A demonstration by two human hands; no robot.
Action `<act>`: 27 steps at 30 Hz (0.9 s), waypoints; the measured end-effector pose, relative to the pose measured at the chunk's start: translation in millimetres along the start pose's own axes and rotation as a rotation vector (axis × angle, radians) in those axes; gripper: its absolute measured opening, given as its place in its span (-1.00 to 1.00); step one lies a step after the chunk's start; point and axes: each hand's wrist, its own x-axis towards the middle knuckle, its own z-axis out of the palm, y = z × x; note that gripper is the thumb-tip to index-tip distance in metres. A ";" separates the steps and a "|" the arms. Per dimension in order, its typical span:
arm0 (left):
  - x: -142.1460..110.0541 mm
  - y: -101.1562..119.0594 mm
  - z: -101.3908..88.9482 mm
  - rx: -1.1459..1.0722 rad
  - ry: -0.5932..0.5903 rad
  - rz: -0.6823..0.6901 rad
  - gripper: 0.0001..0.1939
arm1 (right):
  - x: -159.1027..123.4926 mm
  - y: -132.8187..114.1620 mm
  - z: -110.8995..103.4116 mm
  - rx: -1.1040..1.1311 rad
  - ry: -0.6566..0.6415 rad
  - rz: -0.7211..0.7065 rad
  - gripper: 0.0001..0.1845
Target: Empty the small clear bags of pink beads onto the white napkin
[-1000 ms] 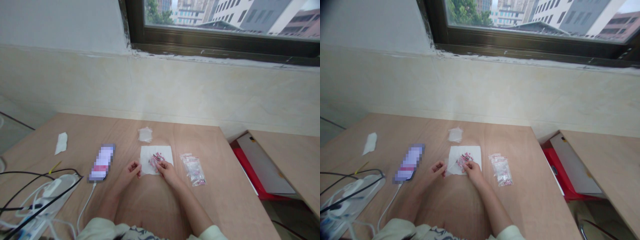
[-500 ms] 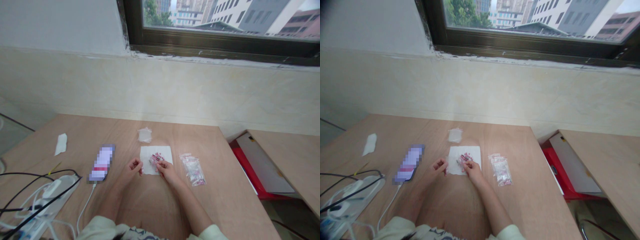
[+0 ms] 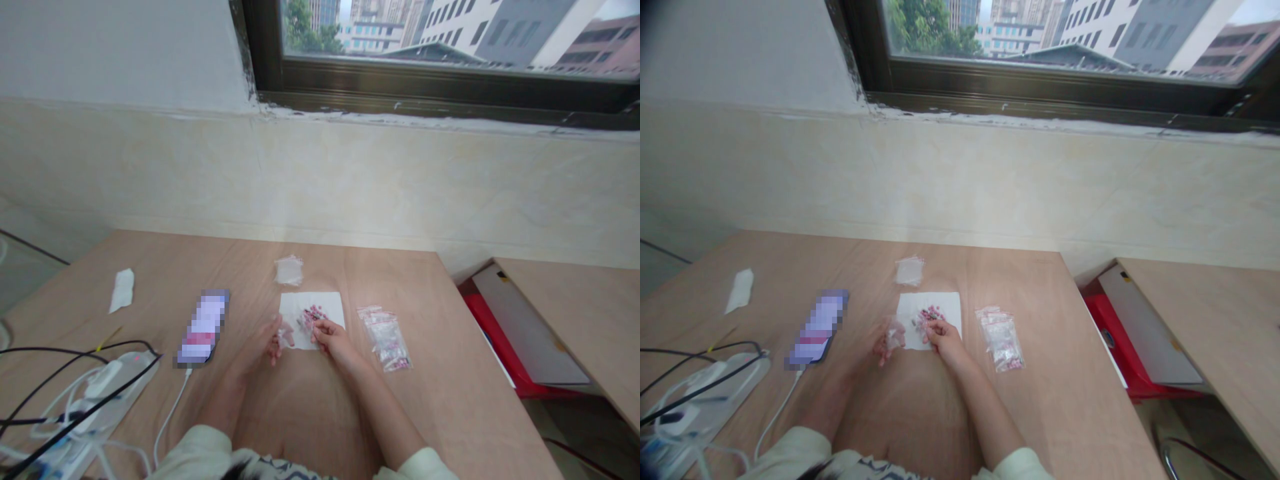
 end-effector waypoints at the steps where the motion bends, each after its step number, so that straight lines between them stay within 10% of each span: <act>1: 1.7 -0.5 0.8 0.026 0.009 0.024 -0.55 | 0.1 -0.2 0.3 0.014 -0.014 0.000 -0.69; 27: -7.6 -0.8 9.3 0.132 -0.045 0.111 -0.71 | -4.0 -5.0 4.2 0.090 0.007 -0.004 -0.67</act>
